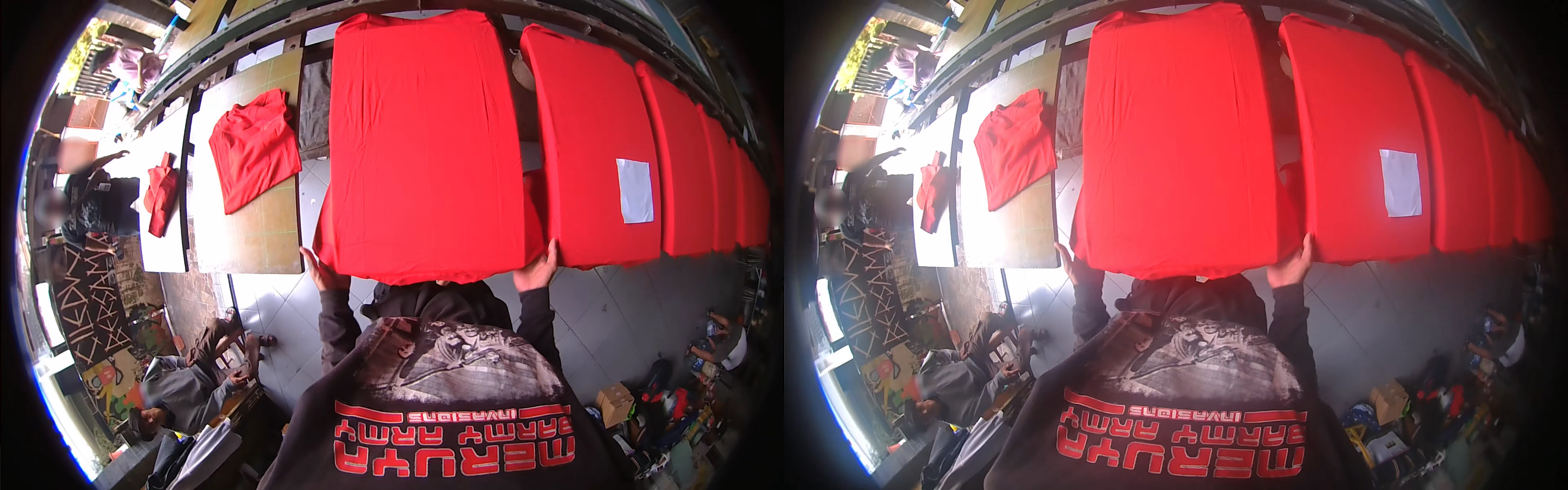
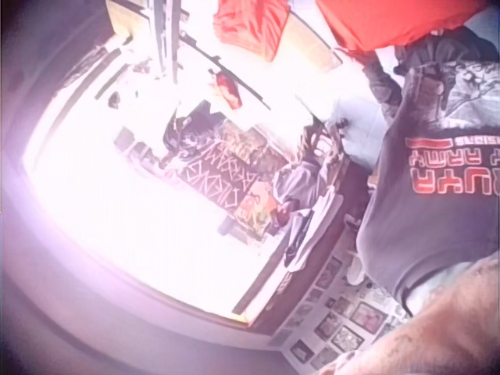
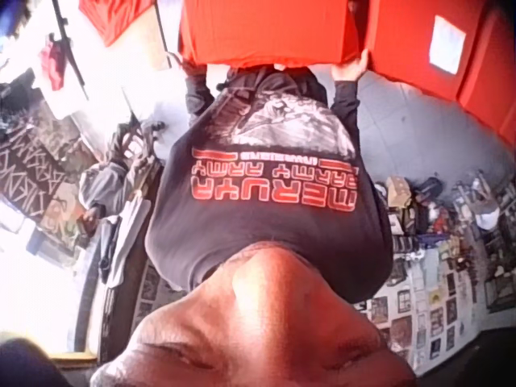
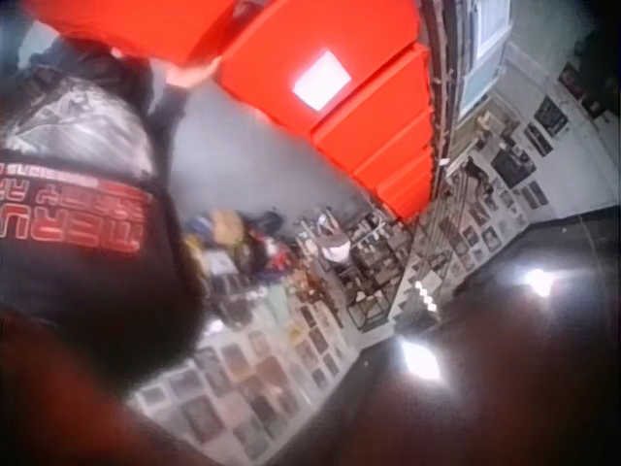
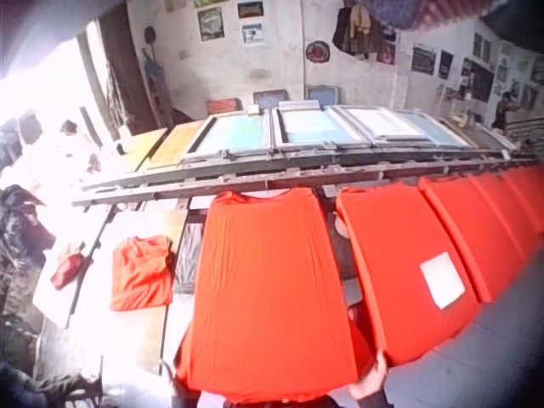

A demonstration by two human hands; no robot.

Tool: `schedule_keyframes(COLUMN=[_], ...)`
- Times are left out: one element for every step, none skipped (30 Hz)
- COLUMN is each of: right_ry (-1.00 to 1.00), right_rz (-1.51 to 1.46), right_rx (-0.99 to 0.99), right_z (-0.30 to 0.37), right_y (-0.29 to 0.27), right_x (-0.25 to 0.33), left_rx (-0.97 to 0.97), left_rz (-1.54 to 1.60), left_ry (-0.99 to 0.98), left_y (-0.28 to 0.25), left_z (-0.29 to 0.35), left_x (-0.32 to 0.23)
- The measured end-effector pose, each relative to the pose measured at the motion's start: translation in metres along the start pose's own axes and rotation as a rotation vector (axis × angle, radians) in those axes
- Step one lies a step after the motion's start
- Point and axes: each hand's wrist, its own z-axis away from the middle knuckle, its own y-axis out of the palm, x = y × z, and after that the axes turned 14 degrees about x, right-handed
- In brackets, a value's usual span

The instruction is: The person places red t-shirts onto a screen printing platen, smoothing them out by hand and using a small white card to press the fabric flat before adjusting the shirt's position.

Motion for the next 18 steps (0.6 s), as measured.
schedule_keyframes(right_ry=[0.036, 0.073, 0.148, 0.229, 0.311, 0.370, 0.432, 0.494, 0.459, 0.420, 0.380, 0.378, 0.382, 0.385, 0.390, 0.391, 0.392, 0.383], right_rz=[0.001, 0.003, 0.178, 0.347, 0.516, 0.630, 0.745, 0.859, 0.929, 1.000, 1.069, 1.081, 1.093, 1.105, 1.110, 1.115, 1.119, 1.125], right_rx=[0.027, 0.054, 0.083, 0.102, 0.121, 0.153, 0.194, 0.234, 0.205, 0.178, 0.150, 0.155, 0.161, 0.166, 0.176, 0.181, 0.186, 0.193], right_z=[0.014, 0.026, 0.032, 0.041, 0.047, 0.048, 0.043, 0.041, 0.041, 0.037, 0.035, 0.037, 0.039, 0.041, 0.040, 0.041, 0.042, 0.043], right_y=[-0.002, -0.004, -0.006, -0.005, -0.004, -0.004, 0.006, 0.012, 0.005, 0.001, -0.004, -0.008, -0.003, 0.001, 0.000, -0.002, -0.003, -0.004], right_x=[-0.002, -0.004, -0.007, -0.015, -0.023, -0.029, -0.036, -0.040, -0.042, -0.046, -0.048, -0.047, -0.045, -0.044, -0.044, -0.043, -0.043, -0.044], left_rx=[0.041, 0.081, -0.041, 0.044, 0.131, 0.130, 0.127, 0.115, 0.102, 0.091, 0.091, 0.091, 0.087, 0.083, 0.079, 0.081, 0.084, 0.087], left_rz=[-0.005, -0.009, -0.257, -0.426, -0.592, -0.674, -0.758, -0.827, -0.896, -0.965, -0.934, -0.903, -0.871, -0.861, -0.852, -0.842, -0.875, -0.908], left_ry=[-0.066, -0.132, -0.257, -0.379, -0.500, -0.564, -0.622, -0.631, -0.640, -0.645, -0.614, -0.583, -0.553, -0.540, -0.528, -0.520, -0.518, -0.516], left_y=[-0.003, -0.007, -0.011, -0.010, -0.009, -0.010, 0.001, 0.001, 0.000, 0.004, 0.008, 0.012, 0.015, 0.013, 0.010, 0.007, 0.004, 0.000], left_z=[0.011, 0.025, 0.042, 0.048, 0.052, 0.055, 0.055, 0.055, 0.054, 0.050, 0.048, 0.046, 0.047, 0.048, 0.050, 0.051, 0.052, 0.054], left_x=[0.006, 0.013, 0.020, 0.025, 0.029, 0.031, 0.030, 0.033, 0.036, 0.038, 0.039, 0.040, 0.041, 0.042, 0.044, 0.045, 0.046, 0.046])
